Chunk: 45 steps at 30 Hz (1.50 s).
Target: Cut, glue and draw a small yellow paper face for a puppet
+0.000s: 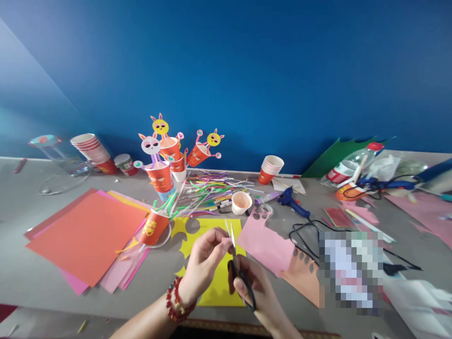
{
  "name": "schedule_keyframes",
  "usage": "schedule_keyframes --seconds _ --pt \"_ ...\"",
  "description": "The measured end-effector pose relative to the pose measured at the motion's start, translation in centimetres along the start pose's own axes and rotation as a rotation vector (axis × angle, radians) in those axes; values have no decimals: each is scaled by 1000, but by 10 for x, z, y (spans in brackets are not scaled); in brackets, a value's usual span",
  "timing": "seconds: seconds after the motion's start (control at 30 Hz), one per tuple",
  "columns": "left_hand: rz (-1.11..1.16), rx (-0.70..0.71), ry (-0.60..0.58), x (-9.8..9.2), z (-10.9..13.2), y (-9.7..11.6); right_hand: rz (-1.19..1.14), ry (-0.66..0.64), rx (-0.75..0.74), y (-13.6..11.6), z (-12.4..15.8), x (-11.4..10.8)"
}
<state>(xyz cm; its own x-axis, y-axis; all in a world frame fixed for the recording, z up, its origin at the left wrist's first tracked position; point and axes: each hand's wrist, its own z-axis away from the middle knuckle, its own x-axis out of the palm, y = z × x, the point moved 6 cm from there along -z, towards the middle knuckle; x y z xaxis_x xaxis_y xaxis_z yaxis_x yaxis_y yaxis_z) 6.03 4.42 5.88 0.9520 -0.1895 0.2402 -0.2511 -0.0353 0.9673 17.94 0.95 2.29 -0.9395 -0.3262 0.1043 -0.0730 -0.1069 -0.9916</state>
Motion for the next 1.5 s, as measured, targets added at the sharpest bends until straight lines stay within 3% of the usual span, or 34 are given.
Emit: schedule_keyframes --seconds 0.27,0.87,1.5 --pt "-105 80 5 2 1 5 -4 45 -14 0 -1 -1" --pt "-47 -5 -20 3 0 6 68 39 -14 2 3 -4" --pt "-82 8 -109 5 -3 20 112 37 52 -1 10 -16"
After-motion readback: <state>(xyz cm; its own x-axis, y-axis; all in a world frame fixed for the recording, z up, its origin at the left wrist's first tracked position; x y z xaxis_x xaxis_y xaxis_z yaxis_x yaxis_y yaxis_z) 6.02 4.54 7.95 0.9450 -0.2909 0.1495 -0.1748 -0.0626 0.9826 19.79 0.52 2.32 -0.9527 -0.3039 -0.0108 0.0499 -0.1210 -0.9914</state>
